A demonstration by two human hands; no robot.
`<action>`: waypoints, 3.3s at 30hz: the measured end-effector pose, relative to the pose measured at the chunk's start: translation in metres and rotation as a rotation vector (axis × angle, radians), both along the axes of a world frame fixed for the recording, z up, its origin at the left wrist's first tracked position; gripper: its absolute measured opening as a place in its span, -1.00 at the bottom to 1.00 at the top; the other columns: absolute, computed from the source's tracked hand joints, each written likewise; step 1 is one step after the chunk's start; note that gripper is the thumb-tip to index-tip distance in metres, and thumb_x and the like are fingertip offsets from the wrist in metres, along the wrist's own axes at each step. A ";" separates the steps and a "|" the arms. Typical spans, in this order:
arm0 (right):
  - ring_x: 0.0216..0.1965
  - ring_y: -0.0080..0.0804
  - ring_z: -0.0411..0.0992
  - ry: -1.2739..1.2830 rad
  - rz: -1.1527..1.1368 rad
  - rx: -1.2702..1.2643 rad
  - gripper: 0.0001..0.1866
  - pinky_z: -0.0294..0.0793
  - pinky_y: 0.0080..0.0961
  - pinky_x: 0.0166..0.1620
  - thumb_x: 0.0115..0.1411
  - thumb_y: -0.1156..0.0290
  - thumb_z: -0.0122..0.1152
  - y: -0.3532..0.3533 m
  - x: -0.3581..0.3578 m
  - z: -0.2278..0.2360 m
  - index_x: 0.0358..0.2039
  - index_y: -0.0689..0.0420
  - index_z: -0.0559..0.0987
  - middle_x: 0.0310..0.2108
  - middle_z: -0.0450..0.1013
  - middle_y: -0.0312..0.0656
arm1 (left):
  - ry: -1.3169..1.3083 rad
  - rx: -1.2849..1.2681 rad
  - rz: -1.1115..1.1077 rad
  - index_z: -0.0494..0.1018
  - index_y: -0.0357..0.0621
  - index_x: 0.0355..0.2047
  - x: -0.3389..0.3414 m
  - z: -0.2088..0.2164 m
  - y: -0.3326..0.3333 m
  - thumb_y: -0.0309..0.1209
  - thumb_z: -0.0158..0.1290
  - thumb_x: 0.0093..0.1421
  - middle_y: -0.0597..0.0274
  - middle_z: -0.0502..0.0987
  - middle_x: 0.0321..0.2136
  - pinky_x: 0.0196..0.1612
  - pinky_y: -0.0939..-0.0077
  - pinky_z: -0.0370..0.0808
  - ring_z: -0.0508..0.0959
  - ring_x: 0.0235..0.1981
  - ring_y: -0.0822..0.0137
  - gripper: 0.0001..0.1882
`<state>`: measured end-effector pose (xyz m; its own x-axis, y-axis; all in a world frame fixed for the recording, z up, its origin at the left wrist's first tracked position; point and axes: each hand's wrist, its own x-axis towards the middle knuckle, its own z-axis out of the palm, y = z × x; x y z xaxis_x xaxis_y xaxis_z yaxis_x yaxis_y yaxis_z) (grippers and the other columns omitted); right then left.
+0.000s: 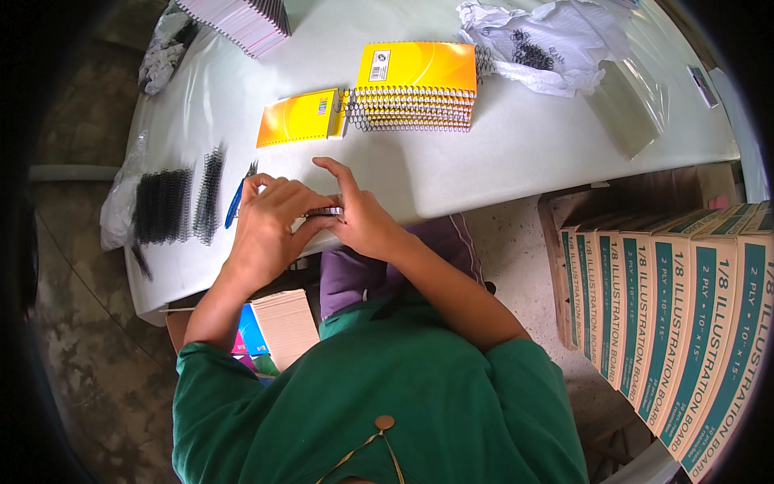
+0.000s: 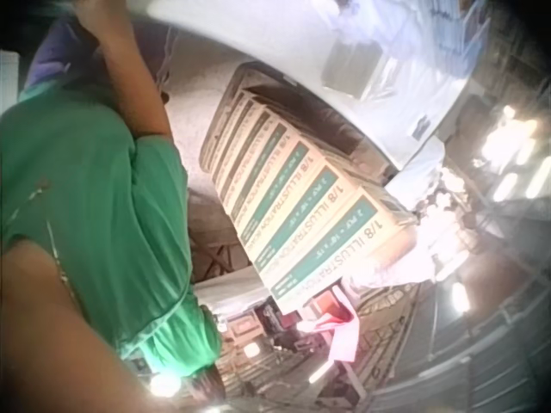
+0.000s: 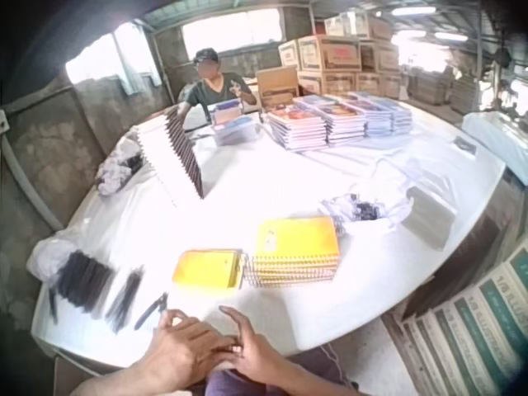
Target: The person manually threads plastic spiral coils through the punched holes of yellow notebooks and trims the excess wire with pliers.
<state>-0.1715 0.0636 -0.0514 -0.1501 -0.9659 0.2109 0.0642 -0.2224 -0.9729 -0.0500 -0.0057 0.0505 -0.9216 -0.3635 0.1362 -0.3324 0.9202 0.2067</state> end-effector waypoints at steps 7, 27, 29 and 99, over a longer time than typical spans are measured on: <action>-0.24 -0.04 0.50 0.016 -0.023 -0.054 -0.24 0.46 -0.29 -0.25 0.00 0.65 0.17 0.002 -0.002 0.000 0.17 0.06 0.02 -0.35 0.48 0.04 | 0.087 0.030 0.030 0.51 -0.04 -0.39 -0.008 -0.005 0.007 -0.36 0.25 -0.13 0.36 0.51 -0.47 -0.16 0.36 0.19 0.46 -0.41 0.34 -0.76; 0.23 -0.15 0.01 0.233 -1.201 -0.561 -0.43 -0.06 -0.33 0.24 0.30 0.16 -0.21 -0.029 -0.087 0.059 0.15 0.35 0.08 0.18 0.05 0.13 | 1.256 0.754 0.170 0.31 -0.28 -0.05 -0.123 -0.005 0.003 -0.50 -0.13 0.25 0.15 0.49 -0.26 -0.09 0.65 0.30 0.43 -0.15 0.42 -0.73; 0.28 -0.10 -0.09 0.108 -1.104 -0.460 -0.36 -0.12 -0.32 0.26 0.31 0.11 -0.29 -0.032 -0.115 0.037 0.20 0.37 -0.03 0.24 -0.10 0.17 | 0.990 0.039 0.147 0.43 -0.16 -0.12 -0.145 -0.009 -0.021 -0.52 -0.03 0.15 0.07 0.51 -0.20 -0.08 0.44 0.34 0.47 -0.12 0.28 -0.74; -0.20 -0.58 0.42 0.066 0.078 -0.092 -0.71 0.38 -0.64 -0.10 0.12 0.59 0.08 -0.016 -0.045 -0.003 -0.10 0.23 0.51 -0.19 0.51 -0.19 | 0.171 1.023 0.270 0.43 -0.17 -0.32 0.040 -0.006 -0.087 -0.51 0.11 0.11 0.44 0.34 -0.44 -0.44 0.74 0.24 0.28 -0.48 0.62 -0.88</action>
<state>-0.2170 0.0480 -0.0540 -0.0583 -0.9503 0.3058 0.0212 -0.3074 -0.9513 -0.0103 -0.0925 0.0449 -0.7909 -0.5675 -0.2289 -0.3928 0.1839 0.9011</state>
